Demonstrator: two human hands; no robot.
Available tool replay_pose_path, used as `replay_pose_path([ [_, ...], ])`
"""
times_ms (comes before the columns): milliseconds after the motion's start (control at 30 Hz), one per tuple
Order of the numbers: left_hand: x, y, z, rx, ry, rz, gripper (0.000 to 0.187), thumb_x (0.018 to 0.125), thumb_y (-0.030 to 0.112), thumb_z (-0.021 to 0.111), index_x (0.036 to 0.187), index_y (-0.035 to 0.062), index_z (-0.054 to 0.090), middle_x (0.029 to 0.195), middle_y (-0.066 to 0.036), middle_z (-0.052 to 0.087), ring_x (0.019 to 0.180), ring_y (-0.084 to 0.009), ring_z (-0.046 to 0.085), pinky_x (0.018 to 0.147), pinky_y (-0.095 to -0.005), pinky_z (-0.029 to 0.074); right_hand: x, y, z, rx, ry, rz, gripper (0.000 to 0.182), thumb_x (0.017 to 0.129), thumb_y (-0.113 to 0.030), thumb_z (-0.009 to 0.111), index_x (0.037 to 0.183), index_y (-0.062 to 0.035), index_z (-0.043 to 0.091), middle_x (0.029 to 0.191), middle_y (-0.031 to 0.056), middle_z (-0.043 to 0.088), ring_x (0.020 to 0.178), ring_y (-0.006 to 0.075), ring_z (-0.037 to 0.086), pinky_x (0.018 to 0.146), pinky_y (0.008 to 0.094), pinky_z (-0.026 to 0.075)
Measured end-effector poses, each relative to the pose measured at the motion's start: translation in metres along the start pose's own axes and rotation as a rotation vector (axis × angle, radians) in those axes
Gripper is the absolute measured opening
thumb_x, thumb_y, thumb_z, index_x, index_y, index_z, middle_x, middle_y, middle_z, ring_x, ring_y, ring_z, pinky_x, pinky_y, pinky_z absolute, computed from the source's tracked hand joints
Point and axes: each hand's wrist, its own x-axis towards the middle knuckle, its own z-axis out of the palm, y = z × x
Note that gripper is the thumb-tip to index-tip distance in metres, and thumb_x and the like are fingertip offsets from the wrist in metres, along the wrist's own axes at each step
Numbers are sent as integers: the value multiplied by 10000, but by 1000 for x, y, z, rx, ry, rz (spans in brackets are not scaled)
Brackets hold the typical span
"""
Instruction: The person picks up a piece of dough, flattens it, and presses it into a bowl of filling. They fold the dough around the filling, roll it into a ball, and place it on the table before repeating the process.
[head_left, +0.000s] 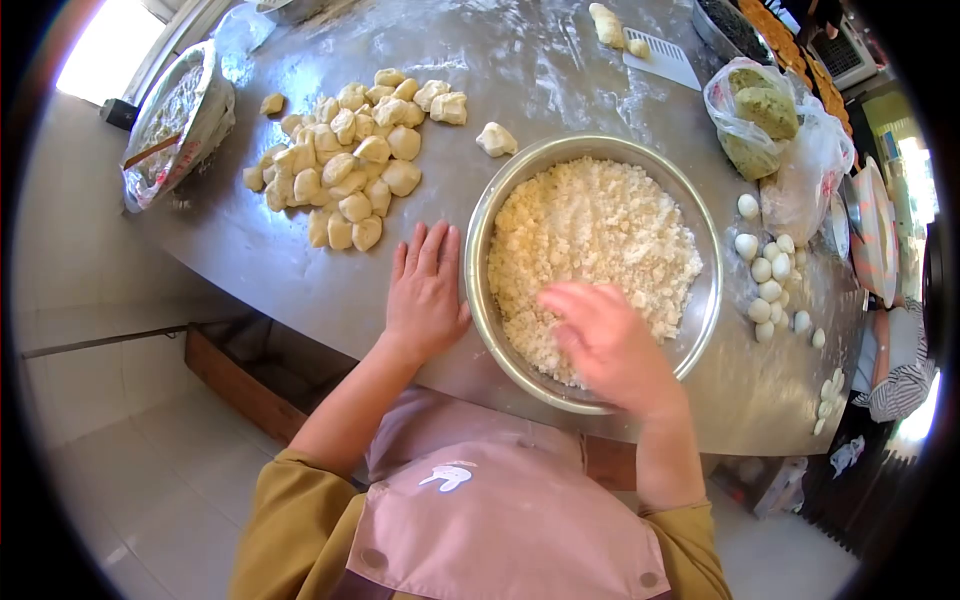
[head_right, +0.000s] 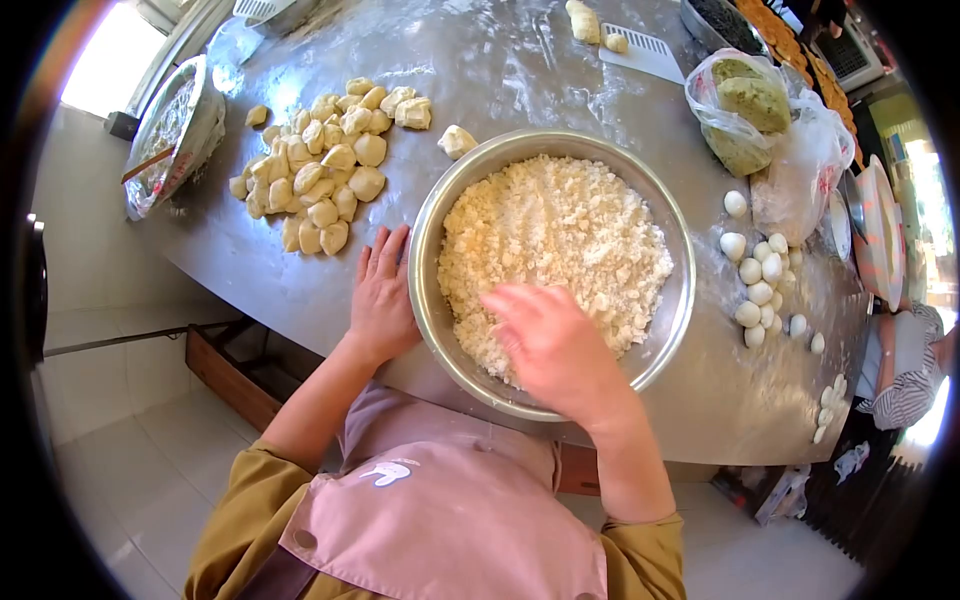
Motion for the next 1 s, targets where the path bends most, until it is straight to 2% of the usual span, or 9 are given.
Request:
replay_pose_path([
  [200, -23, -3, -1, -231, 84, 5, 590, 799, 226, 644, 1306, -9, 454, 1380, -189, 405, 1297, -373, 368, 1069, -443, 319, -16, -9, -1, -10, -267, 34, 291, 820, -162, 637, 1095, -68, 639, 1057, 137, 621, 942, 300, 578, 856, 382, 470],
  [300, -31, -5, -18, -184, -69, -53, 326, 828, 147, 625, 1111, -1, 559, 1213, -196, 533, 1108, -354, 507, 925, -435, 429, -19, -10, -10, 55, -349, 125, 271, 822, -187, 639, 1062, -62, 651, 995, 150, 622, 921, 320, 584, 838, 394, 478],
  [400, -37, -14, -17, -430, 86, -189, 135, 887, 134, 591, 953, 18, 567, 1009, -135, 605, 903, -271, 578, 764, -417, 477, -16, -11, -5, 39, -375, 164, 282, 819, -218, 649, 1042, -45, 655, 942, 165, 632, 885, 343, 599, 805, 402, 488],
  [500, -42, -15, -38, -1221, 65, -536, 118, 932, 162, 573, 958, 48, 561, 935, -85, 611, 838, -201, 611, 711, -342, 503, -8, -5, -8, 75, -464, 191, 300, 823, -230, 658, 1047, -30, 651, 920, 173, 649, 849, 333, 619, 775, 385, 495],
  [533, -43, -16, -49, -1553, 73, -492, 124, 948, 185, 568, 982, 67, 549, 929, -48, 603, 857, -154, 620, 743, -293, 510, -6, -3, -11, 127, -502, 228, 299, 827, -237, 657, 1048, -35, 652, 906, 172, 652, 832, 321, 625, 767, 378, 497],
  [667, -38, 9, -86, -2146, -28, -459, 194, 948, 172, 557, 1103, 57, 536, 979, -63, 613, 932, -203, 631, 786, -323, 538, 0, 1, -20, 282, -624, 342, 273, 837, -233, 654, 1044, -56, 662, 824, 119, 660, 744, 194, 616, 711, 311, 488],
  [767, -26, 40, -100, -2257, -250, -537, 265, 951, 177, 552, 1181, 49, 516, 1037, -88, 598, 968, -223, 620, 797, -336, 537, 2, 5, -24, 470, -699, 458, 255, 838, -225, 661, 1035, -64, 666, 774, 33, 632, 728, 89, 553, 676, 256, 460],
  [867, -17, 57, -91, -2283, -413, -534, 300, 958, 186, 542, 1219, 42, 508, 1087, -101, 583, 1004, -233, 609, 825, -344, 529, 3, 5, -37, 400, -778, 528, 258, 833, -255, 667, 1018, -76, 664, 799, 21, 638, 738, 96, 563, 689, 273, 463],
  [1000, -6, 82, -85, -2238, -418, -589, 297, 965, 193, 528, 1224, 49, 501, 1108, -111, 583, 1014, -237, 595, 880, -360, 504, -9, 30, -44, 729, -569, 583, 213, 870, -231, 677, 1007, -68, 663, 705, -43, 574, 659, 47, 518, 611, 226, 429],
])
